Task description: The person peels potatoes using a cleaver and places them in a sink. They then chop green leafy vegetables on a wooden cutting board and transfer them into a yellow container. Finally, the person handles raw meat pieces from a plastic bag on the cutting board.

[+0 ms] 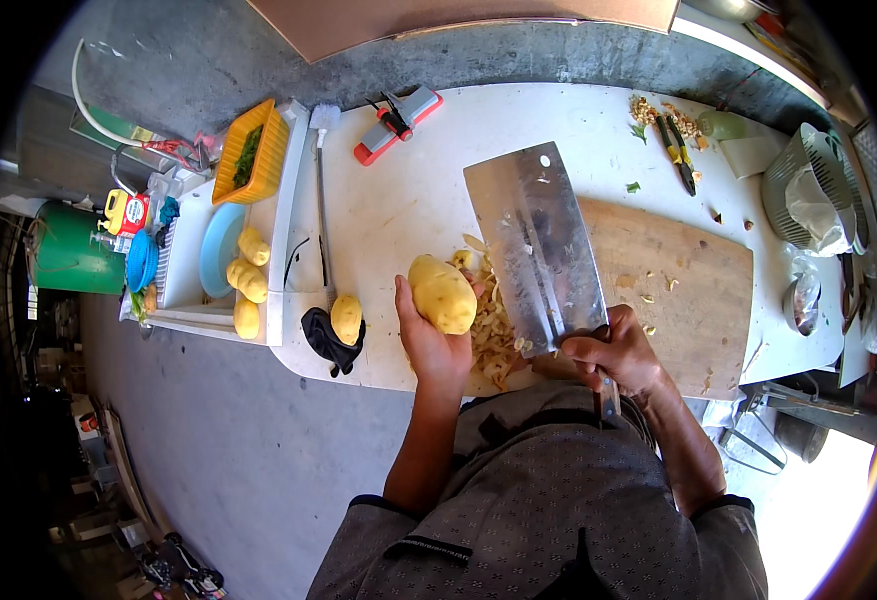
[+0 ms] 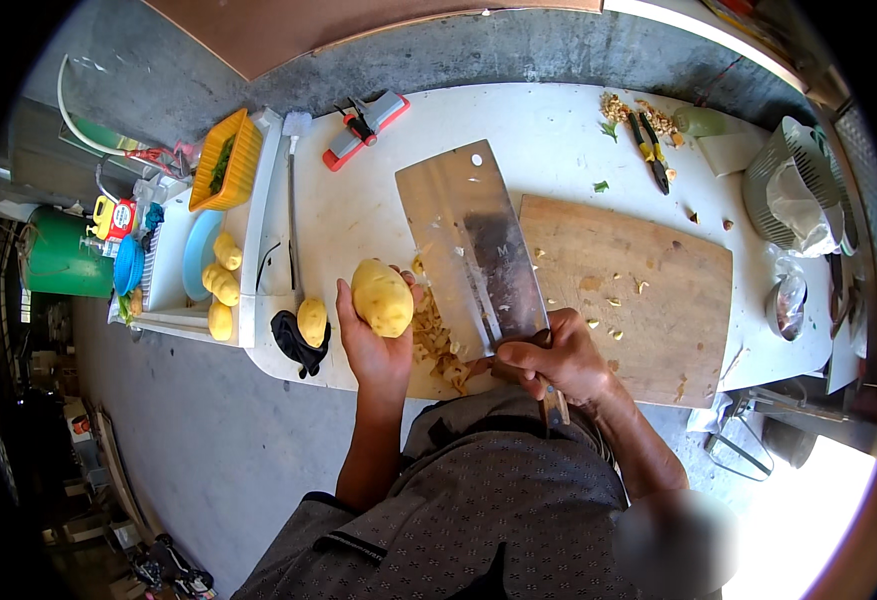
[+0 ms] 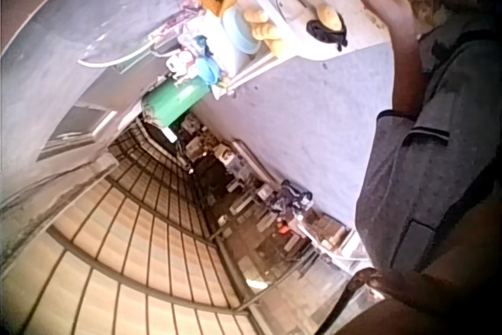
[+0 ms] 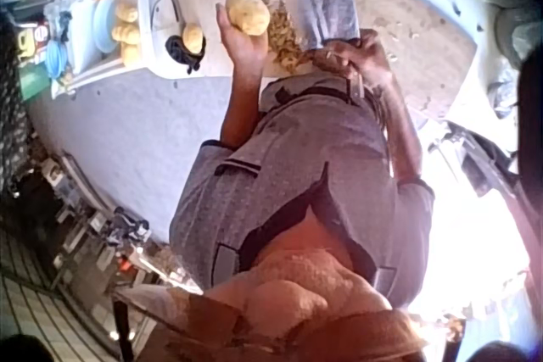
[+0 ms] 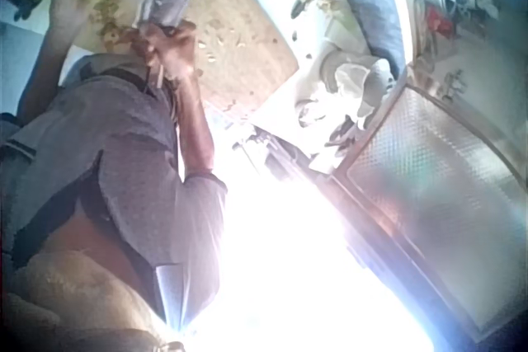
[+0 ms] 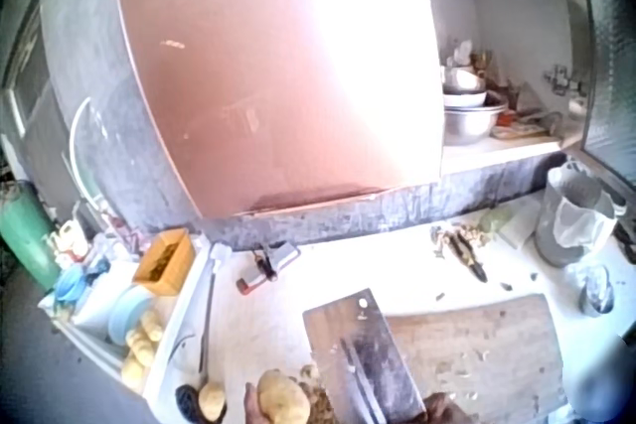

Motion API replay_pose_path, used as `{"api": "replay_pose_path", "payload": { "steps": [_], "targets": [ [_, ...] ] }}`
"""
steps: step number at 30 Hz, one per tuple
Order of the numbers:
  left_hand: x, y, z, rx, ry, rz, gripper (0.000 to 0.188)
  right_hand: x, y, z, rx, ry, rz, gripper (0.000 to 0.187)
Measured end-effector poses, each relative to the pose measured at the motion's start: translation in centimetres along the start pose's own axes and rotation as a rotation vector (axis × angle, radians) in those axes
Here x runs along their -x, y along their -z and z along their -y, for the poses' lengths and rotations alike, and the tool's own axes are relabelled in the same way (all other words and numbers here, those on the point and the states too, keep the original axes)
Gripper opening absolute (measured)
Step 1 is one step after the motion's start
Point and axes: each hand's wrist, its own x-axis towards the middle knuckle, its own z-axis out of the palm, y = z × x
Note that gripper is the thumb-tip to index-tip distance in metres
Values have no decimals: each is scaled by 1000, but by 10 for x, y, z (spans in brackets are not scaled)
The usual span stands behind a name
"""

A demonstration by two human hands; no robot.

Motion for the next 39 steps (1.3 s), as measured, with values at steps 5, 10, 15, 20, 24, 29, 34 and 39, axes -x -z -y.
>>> {"api": "replay_pose_path", "payload": {
  "steps": [5, 10, 15, 20, 24, 29, 34, 39],
  "targets": [
    [7, -8, -5, -5, 25, -18, 47, 2, -11, 9, 114, -35, 15, 14],
    [11, -3, -6, -46, -71, 117, 55, -2, -23, 14, 81, 52, 16, 17],
    [22, -16, -22, -238, -168, 333, 92, 0, -23, 9, 2, 89, -43, 23],
    [31, -26, -32, -496, -286, 284, 96, 3, -17, 6, 72, 64, -132, 25],
    [27, -15, -38, -791, -471, 350, 95, 4, -19, 3, 83, 63, -156, 26],
    [21, -1, -49, -1134, -763, 218, 83, 8, -26, -7, 84, 81, -192, 23],
    [19, 50, -70, -1315, -707, 91, 78, 23, -36, -24, 49, 65, -274, 20],
    [6, 114, -95, -1411, -572, -73, 79, 28, -30, -41, 46, 51, -352, 24]
  ]
}}
